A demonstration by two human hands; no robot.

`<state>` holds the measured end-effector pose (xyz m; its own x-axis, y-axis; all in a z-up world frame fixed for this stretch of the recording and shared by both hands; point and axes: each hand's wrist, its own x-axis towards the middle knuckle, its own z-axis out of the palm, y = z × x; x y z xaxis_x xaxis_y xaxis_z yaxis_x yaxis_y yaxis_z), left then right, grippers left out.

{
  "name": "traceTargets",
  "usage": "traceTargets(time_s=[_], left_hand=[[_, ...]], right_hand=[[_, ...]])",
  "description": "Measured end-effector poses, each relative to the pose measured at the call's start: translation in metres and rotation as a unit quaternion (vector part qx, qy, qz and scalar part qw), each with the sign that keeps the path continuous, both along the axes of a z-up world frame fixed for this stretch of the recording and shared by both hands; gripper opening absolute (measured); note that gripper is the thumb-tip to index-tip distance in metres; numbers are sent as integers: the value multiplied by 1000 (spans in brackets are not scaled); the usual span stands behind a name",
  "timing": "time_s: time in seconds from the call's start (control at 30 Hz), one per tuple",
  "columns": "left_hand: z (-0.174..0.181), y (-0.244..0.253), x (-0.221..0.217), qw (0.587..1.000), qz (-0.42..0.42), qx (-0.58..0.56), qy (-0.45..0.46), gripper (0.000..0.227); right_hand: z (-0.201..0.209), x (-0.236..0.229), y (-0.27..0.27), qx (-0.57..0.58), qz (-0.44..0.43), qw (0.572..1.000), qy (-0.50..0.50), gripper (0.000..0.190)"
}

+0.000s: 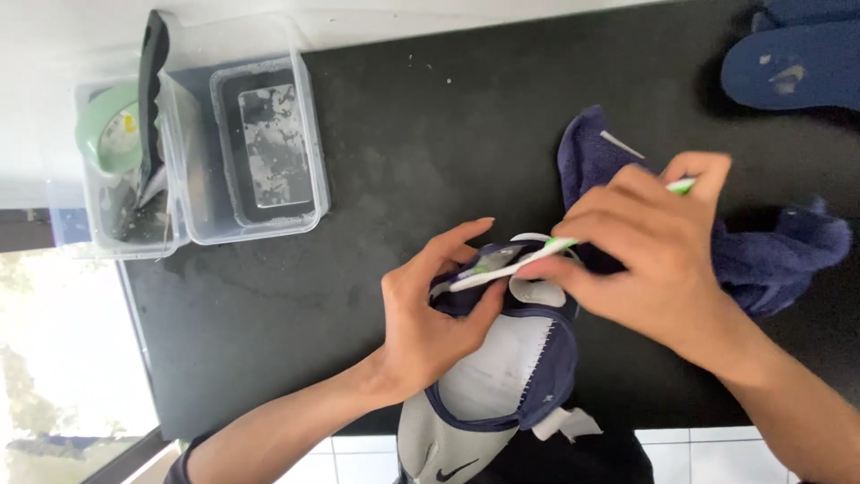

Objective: Cleaning the upper and interior parts of a shoe using a toothbrush and cleaning solution.

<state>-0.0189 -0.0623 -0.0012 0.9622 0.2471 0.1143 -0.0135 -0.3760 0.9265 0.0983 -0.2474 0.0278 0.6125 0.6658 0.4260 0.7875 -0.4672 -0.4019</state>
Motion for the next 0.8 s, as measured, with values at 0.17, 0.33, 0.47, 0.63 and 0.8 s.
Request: traceTargets(time_s=[0.17,0.33,0.47,0.63,0.8], left_hand=[[-2,-1,-2,1000,-2,-3,-18,46],[-5,-1,-4,1000,1,4,-23,48],[-5,2,-2,999,4,13,-35,49],[1,6,1,999,-27,-3,-20,52],[5,7,5,999,-12,-31,20,53]], right_hand=[[-3,4,-12,-23,-40,997,56,43],[-9,5,-11,-43,-19,996,81,34],[-3,13,-26,-91,-58,990,94,37],[-11,15,-19,-29,-21,997,72,37],[-8,12,-22,-37,-25,998,44,37]])
